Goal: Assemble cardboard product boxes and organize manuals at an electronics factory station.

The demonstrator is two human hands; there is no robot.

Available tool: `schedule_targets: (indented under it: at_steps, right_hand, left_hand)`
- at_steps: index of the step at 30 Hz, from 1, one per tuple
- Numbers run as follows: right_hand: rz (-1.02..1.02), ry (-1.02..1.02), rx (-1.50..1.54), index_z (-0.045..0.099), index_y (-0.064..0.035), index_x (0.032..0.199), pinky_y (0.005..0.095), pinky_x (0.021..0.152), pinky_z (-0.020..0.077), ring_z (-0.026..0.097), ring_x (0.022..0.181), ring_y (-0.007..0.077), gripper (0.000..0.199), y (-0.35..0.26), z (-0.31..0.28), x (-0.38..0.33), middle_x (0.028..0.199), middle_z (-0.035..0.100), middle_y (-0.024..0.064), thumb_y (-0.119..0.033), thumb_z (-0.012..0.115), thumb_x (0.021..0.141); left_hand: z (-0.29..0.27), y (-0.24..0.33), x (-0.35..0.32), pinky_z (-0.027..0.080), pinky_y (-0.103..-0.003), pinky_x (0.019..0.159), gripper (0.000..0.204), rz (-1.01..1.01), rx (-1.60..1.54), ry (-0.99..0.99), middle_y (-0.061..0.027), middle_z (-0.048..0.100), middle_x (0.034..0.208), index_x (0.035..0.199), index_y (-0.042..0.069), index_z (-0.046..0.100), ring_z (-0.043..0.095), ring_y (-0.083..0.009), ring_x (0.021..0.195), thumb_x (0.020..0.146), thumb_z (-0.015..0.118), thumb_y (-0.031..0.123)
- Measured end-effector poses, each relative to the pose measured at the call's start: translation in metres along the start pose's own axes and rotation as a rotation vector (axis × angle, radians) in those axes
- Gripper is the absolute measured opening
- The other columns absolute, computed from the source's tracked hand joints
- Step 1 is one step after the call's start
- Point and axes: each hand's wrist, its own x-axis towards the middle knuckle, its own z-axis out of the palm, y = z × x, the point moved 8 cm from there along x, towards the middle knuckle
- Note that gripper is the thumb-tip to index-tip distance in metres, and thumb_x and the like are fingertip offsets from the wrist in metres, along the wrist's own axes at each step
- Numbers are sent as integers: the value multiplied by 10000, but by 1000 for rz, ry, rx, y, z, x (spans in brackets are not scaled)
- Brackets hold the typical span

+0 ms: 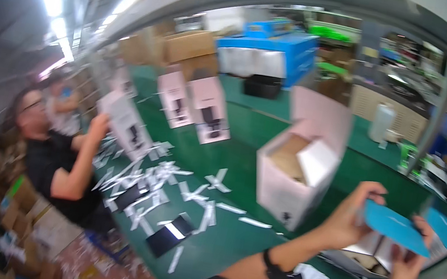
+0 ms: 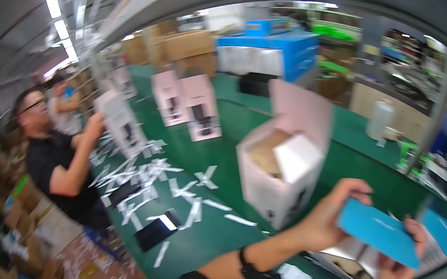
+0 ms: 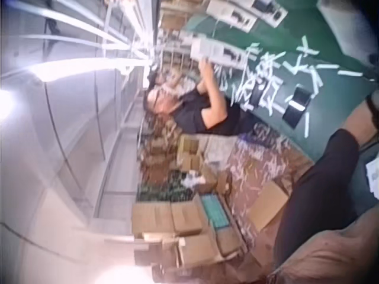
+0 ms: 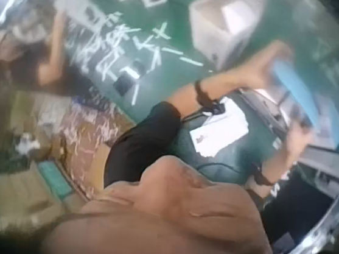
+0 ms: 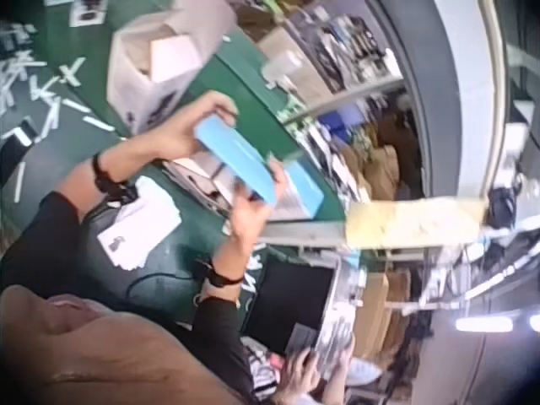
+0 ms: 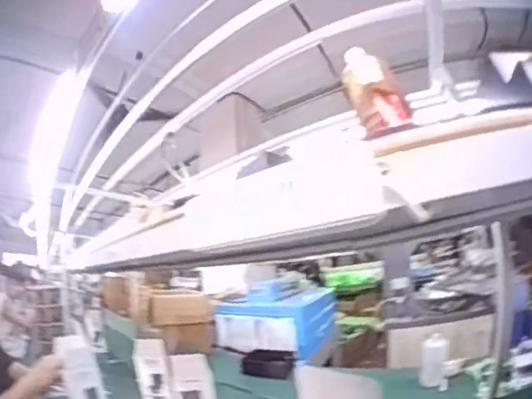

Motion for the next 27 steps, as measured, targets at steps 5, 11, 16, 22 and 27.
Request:
schedule_targets:
  at_steps: [5, 11, 16, 22, 27]
  right_hand:
    - [26, -109, 191, 537, -24, 1257, 387, 1130, 309, 463, 1293, 267, 558, 32, -10, 0, 1368, 489, 150, -206, 742, 770]
    - [-37, -96, 12, 581, -52, 999, 389, 1084, 374, 516, 1221, 248, 193, 56, -6, 6, 1341, 498, 140, -114, 639, 825]
    - [-26, -206, -10, 611, -79, 1212, 474, 1146, 355, 446, 1391, 368, 344, 118, -70, 34, 1435, 518, 230, -116, 660, 873]
    - [-307, -644, -486, 542, -97, 1418, 481, 1176, 309, 377, 1434, 374, 560, -8, -23, 12, 1571, 347, 225, -396, 605, 949]
    - [-274, -440, -398, 499, -89, 1449, 537, 1179, 257, 290, 1479, 412, 876, 66, -46, -12, 1565, 365, 236, -735, 561, 860]
  left_hand:
    - [3, -11, -7, 461, -301, 851, 281, -8, 58, 39, -76, 531, 978, 927, 85, 632, 564, -222, 946, 691, 739, -25]
    - [-2, 5, -8, 293, -603, 1143, 361, 194, 551, -114, -147, 637, 1231, 914, 35, 660, 527, -417, 1269, 718, 804, 301]
    - [24, 15, -21, 104, -694, 1177, 1057, 287, 533, -319, -212, 524, 1346, 1311, 40, 540, 258, -527, 1458, 508, 885, 633]
    - [36, -5, -24, 74, -731, 1161, 862, 503, 319, -327, -219, 480, 1222, 1133, 29, 519, 363, -514, 1354, 576, 886, 576]
    - [41, -18, -21, 40, -717, 1165, 756, 475, 274, -271, -208, 445, 1203, 1110, 22, 501, 387, -478, 1278, 658, 822, 536]
